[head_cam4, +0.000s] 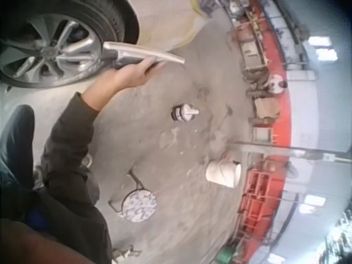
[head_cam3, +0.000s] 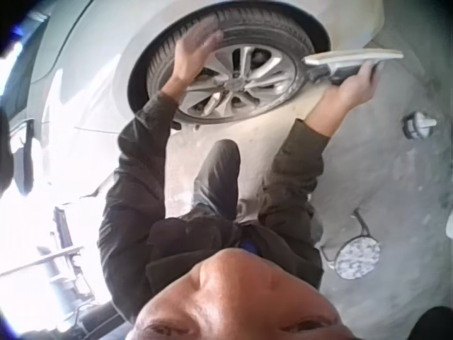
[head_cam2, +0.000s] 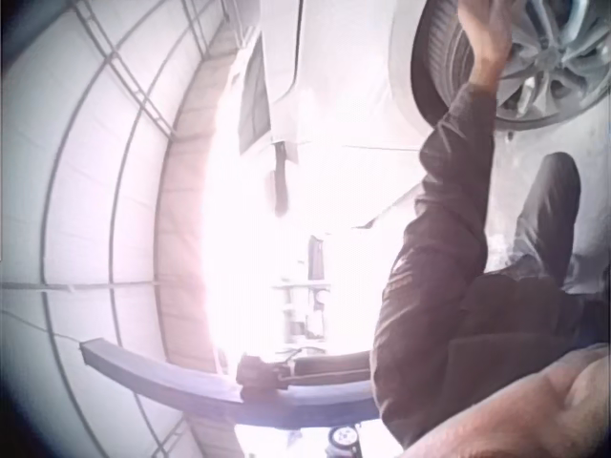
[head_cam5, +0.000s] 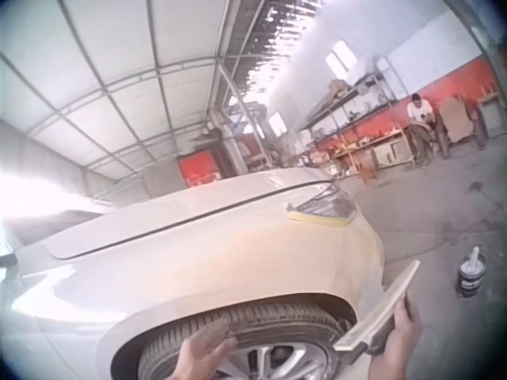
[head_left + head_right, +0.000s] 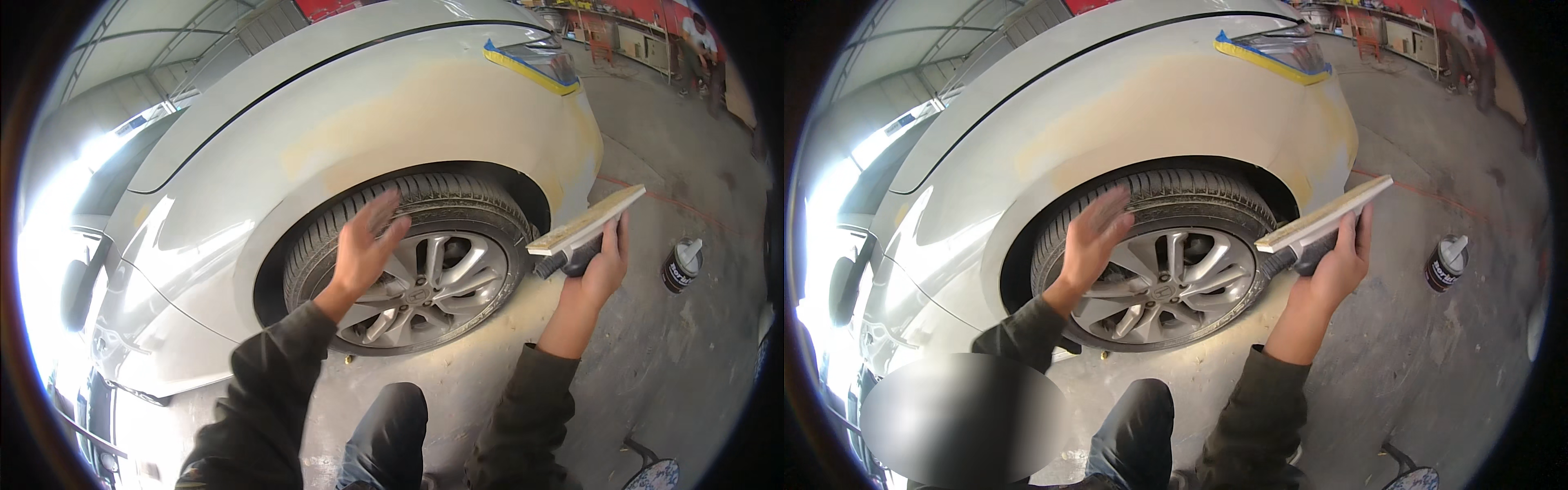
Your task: The person sands the front fender of a white car using a sanding block. They repeatedly rub the surface and periodically touch the panel with their hand to check smoothness.
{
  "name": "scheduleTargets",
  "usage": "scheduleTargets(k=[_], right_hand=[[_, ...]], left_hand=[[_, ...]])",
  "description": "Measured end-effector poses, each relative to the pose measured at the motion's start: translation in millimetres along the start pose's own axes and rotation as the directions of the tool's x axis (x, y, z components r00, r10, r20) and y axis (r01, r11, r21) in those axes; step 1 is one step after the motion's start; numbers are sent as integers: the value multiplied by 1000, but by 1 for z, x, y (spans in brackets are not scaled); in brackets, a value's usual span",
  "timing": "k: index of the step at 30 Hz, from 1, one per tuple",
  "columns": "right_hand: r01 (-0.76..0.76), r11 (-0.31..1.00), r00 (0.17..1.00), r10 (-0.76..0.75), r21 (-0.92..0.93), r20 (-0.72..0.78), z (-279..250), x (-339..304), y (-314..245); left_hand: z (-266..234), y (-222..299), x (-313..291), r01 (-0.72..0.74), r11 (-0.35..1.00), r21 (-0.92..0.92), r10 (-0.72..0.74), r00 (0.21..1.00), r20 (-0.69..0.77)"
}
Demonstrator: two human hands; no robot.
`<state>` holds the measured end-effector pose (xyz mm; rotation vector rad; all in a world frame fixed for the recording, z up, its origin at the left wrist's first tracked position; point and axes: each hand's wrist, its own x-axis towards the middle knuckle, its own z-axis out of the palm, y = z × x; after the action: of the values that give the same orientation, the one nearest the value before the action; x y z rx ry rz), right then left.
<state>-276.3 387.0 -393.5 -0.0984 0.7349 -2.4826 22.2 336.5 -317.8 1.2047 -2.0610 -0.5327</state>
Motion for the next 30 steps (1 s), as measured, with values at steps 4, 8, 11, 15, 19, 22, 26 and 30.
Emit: scheduleTargets(k=[4,8,11,15,19,22,26,30], right_hand=[[6,999,999,-8,-51,-34,-7,3,-5],[-65,998,998,65,-12,-23,-13,3,0],[-224,974,974,224,15,20,-14,-16,16],[-583,812,792,573,-20,212,-41,-37,36],[-822,568,419,649,-38,635,-69,-61,43],[-931,361,222,678,-54,701,-71,-71,33],[-786,591,389,701,-182,598,-65,-94,25],[-572,726,571,687,-382,449,-63,-107,18]], left_hand=[[40,21,34,-51,609,-791,-170,966,-193],[44,12,37,73,574,-816,-222,973,-69],[58,10,6,81,847,-525,-52,996,70],[78,16,-17,-480,874,73,454,861,229],[85,-6,-17,-613,763,203,540,778,321],[81,-12,-19,-587,759,281,533,809,248],[68,-21,-23,-547,778,309,541,833,114],[71,-33,-33,-466,853,234,484,875,-22]])
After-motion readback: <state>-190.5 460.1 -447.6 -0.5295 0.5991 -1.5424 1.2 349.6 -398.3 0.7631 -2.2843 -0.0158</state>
